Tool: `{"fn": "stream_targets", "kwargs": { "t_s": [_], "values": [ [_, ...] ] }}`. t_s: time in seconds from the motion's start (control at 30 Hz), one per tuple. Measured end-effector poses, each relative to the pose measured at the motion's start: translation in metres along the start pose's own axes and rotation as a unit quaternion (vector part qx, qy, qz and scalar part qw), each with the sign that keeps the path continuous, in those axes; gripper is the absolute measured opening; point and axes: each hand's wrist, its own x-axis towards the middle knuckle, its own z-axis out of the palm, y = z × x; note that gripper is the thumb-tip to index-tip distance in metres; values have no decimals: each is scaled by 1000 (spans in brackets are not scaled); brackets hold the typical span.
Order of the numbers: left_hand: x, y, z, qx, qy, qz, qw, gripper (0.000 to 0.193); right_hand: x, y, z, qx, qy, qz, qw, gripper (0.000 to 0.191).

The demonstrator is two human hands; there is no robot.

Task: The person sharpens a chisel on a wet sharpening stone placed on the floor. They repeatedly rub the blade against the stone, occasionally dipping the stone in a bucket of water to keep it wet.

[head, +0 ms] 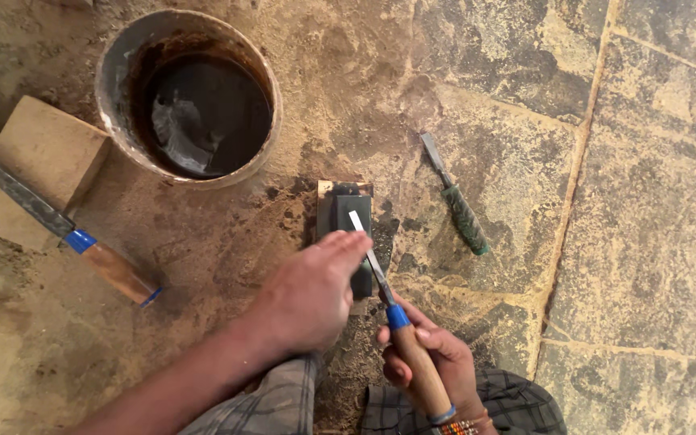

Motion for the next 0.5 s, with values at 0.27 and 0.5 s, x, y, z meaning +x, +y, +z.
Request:
{"fn": "stream_targets", "kwargs": {
  "t_s": [0.27, 0.5],
  "values": [
    [-2, -17, 30, 76, -84, 71, 991, 76, 8, 4, 9, 23, -3, 4, 1000, 77],
    [-2, -21, 30, 94, -49, 72, 992, 64, -18, -12, 49, -182, 159, 23, 970, 82]
  ]
}}
